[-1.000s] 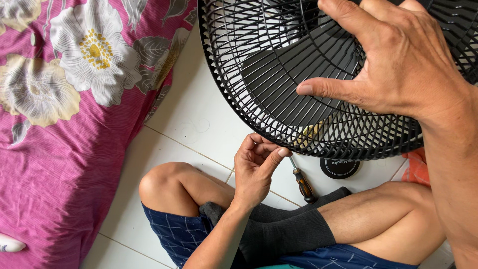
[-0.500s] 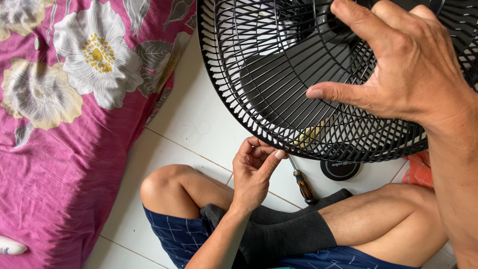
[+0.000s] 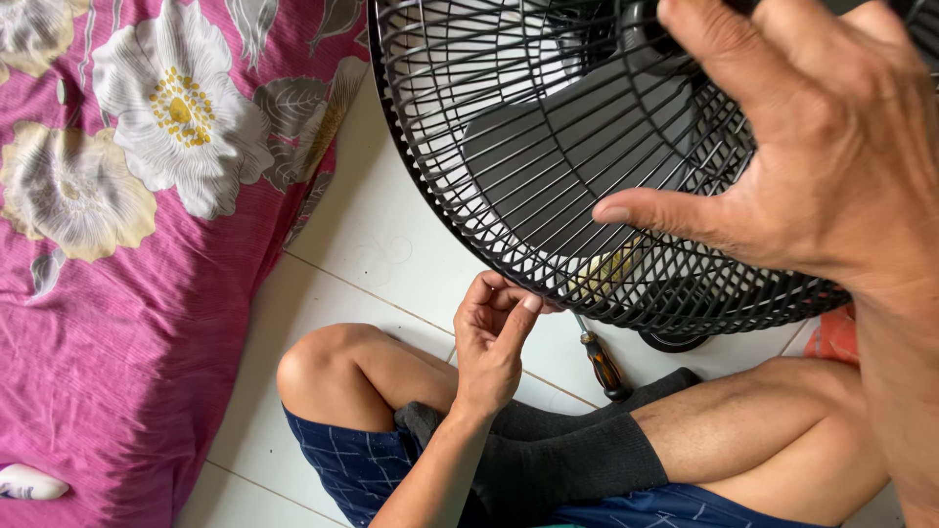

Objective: The person reassembles a standing electric fan by attaching the front grille, securing the central hub cap, and mounting the fan head onto the stand pole. The person uses a screwdriver to tighten the hub cap and aligns the grille and stand components by hand.

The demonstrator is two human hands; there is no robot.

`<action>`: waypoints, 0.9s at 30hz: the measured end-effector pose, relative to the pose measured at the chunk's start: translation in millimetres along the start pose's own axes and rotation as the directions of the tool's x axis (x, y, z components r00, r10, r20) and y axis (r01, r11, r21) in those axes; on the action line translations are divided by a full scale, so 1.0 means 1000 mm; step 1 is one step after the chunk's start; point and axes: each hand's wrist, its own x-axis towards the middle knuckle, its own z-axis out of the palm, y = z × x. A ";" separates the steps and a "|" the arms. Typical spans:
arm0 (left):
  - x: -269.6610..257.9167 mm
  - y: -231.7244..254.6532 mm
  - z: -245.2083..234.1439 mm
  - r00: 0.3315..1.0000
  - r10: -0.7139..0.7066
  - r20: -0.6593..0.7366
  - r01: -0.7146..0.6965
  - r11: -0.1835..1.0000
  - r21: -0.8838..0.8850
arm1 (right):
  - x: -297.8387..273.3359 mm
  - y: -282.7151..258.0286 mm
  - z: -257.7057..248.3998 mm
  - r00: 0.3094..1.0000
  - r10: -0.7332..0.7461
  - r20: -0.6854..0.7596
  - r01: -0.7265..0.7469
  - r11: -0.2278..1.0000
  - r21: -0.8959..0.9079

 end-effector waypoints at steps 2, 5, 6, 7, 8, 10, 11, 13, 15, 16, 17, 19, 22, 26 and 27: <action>0.001 0.002 0.002 1.000 0.018 0.000 -0.018 0.999 -0.036 | 0.001 0.006 -0.004 0.998 -0.032 -0.053 0.032 0.999 0.014; -0.001 0.002 0.005 0.999 0.004 -0.035 -0.005 1.000 -0.030 | 0.001 0.007 -0.005 0.997 -0.024 -0.071 0.025 1.000 0.018; 0.000 0.001 0.005 0.999 -0.004 -0.053 0.003 1.000 -0.019 | 0.002 0.006 -0.005 0.998 -0.011 -0.063 0.012 1.000 0.015; 0.000 0.001 0.006 0.998 -0.008 -0.059 0.008 1.000 -0.003 | 0.003 0.005 -0.005 0.998 0.000 -0.056 0.001 1.000 0.009; -0.001 0.000 0.006 0.998 -0.013 -0.067 0.014 1.000 0.014 | 0.003 0.003 -0.005 0.999 0.011 -0.046 -0.011 1.000 0.000; -0.002 0.000 0.005 0.996 -0.015 -0.087 0.019 0.999 0.042 | 0.003 -0.001 -0.006 0.999 0.032 -0.037 -0.032 0.999 -0.002; -0.003 0.000 0.004 0.995 -0.012 -0.098 0.017 0.998 0.054 | 0.003 -0.003 -0.006 0.998 0.042 -0.037 -0.042 0.999 0.005; -0.005 -0.001 0.001 0.993 -0.018 -0.119 0.028 0.996 0.083 | -0.001 -0.008 -0.005 0.998 0.058 -0.036 -0.057 0.998 0.026; -0.007 -0.002 -0.002 0.990 -0.033 -0.136 0.049 0.992 0.115 | -0.005 -0.012 -0.004 0.997 0.065 -0.037 -0.064 0.997 0.037; -0.008 -0.003 -0.005 0.991 -0.025 -0.130 0.041 0.992 0.117 | -0.007 -0.014 -0.004 0.997 0.066 -0.038 -0.065 0.997 0.035; -0.009 -0.004 -0.007 0.992 -0.018 -0.123 0.033 0.992 0.118 | -0.009 -0.017 -0.003 0.997 0.064 -0.044 -0.063 0.998 0.020; -0.010 -0.008 -0.014 0.992 -0.024 -0.127 0.040 0.991 0.125 | -0.013 -0.021 -0.002 0.998 0.040 -0.051 -0.042 0.999 -0.032; -0.013 -0.015 -0.024 0.987 -0.056 -0.152 0.073 0.991 0.108 | -0.017 -0.027 0.000 1.000 0.011 -0.030 -0.013 0.997 -0.074; -0.015 -0.026 -0.032 0.984 -0.063 -0.164 0.075 0.995 0.066 | -0.021 -0.031 0.008 1.000 0.027 -0.015 -0.027 1.000 -0.012; -0.016 -0.027 -0.033 0.983 -0.067 -0.171 0.080 0.994 0.071 | -0.022 -0.032 0.009 0.999 0.025 -0.023 -0.025 1.000 -0.009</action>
